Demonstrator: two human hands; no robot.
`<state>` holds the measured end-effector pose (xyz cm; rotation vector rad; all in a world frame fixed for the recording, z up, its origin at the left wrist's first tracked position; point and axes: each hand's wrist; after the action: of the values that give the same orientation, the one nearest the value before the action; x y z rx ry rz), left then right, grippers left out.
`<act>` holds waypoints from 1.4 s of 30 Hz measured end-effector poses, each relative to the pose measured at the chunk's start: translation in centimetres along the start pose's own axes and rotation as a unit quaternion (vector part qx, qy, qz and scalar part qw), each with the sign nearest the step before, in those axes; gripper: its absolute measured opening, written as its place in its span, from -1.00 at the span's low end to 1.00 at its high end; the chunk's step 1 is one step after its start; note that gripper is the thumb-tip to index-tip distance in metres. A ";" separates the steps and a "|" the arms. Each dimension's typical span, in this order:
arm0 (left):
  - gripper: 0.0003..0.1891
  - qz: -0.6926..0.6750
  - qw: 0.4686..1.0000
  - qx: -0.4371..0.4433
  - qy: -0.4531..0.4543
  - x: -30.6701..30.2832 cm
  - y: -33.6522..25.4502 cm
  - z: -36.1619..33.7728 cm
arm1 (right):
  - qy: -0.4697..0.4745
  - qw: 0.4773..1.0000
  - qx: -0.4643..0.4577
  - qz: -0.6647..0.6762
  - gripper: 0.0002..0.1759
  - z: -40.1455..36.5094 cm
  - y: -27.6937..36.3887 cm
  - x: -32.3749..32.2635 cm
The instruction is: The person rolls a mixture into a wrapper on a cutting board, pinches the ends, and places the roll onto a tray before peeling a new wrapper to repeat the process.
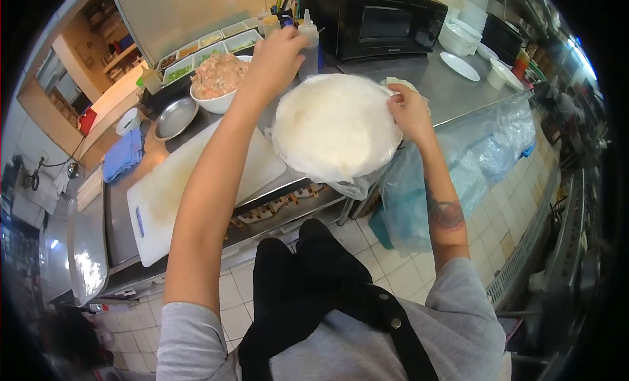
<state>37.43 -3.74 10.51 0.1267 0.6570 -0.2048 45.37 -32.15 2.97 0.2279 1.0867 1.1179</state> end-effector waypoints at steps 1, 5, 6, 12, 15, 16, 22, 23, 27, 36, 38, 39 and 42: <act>-0.78 -0.029 0.999 -0.018 0.012 -0.7 -0.5 -1.7 | 0.003 1.000 0.000 -0.001 -0.72 -0.9 -0.2 -0.3; -0.79 -0.175 0.971 -0.155 0.040 -4.1 -5.3 -9.3 | -0.128 0.970 -0.176 -0.111 -0.61 -4.5 1.1 -0.8; -0.81 -0.217 0.951 -0.214 0.060 -5.6 -7.5 -10.8 | -0.079 0.972 -0.212 -0.061 -0.59 -5.4 1.8 -1.1; -0.77 -0.493 0.705 -0.488 0.151 -5.5 -13.9 -19.7 | 0.103 0.941 -0.322 -0.011 -0.58 -10.6 7.8 2.6; -0.76 -0.578 0.586 -0.560 0.095 -3.0 -15.0 -20.9 | 0.115 0.947 -0.299 -0.018 -0.58 -10.7 7.4 4.1; -0.75 -0.617 0.544 -0.568 0.035 -2.2 -15.4 -20.8 | 0.109 0.953 -0.283 -0.013 -0.58 -10.5 7.3 4.3; -0.79 -0.644 0.500 -0.574 -0.077 0.8 -17.5 -19.2 | 0.119 0.950 -0.289 0.006 -0.58 -10.8 7.5 3.4; -0.81 -0.648 0.493 -0.575 -0.086 1.0 -17.7 -19.1 | 0.120 0.949 -0.291 0.001 -0.58 -10.7 7.4 3.3; -0.85 -0.640 0.468 -0.604 -0.077 0.9 -18.3 -18.9 | 0.126 0.948 -0.289 0.032 -0.66 -10.3 6.8 3.4; -0.91 -0.694 0.444 -0.551 -0.132 1.8 -18.5 -19.6 | 0.141 0.959 -0.220 0.108 -0.88 -9.7 7.7 3.2; -0.91 -0.682 0.469 -0.536 -0.167 1.5 -18.8 -18.4 | 0.150 0.959 -0.210 0.117 -0.90 -9.5 8.0 3.0; -0.90 -0.667 0.493 -0.520 -0.202 1.3 -18.9 -18.1 | 0.164 0.962 -0.194 0.098 -0.92 -9.4 8.2 2.7; -0.94 -0.638 0.543 -0.523 -0.160 1.7 -18.7 -18.6 | 0.136 0.971 -0.183 0.073 -0.92 -8.7 8.5 2.9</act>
<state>23.46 -18.76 -6.15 -1.6198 0.2772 -1.1822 33.32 -28.81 2.34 -0.1455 1.0921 1.4904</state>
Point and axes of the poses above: each hand's wrist, its own z-axis towards the middle knuckle, its own x-axis out of the palm, y = z × x, and after that the axes turned 2 degrees about -x, right-handed
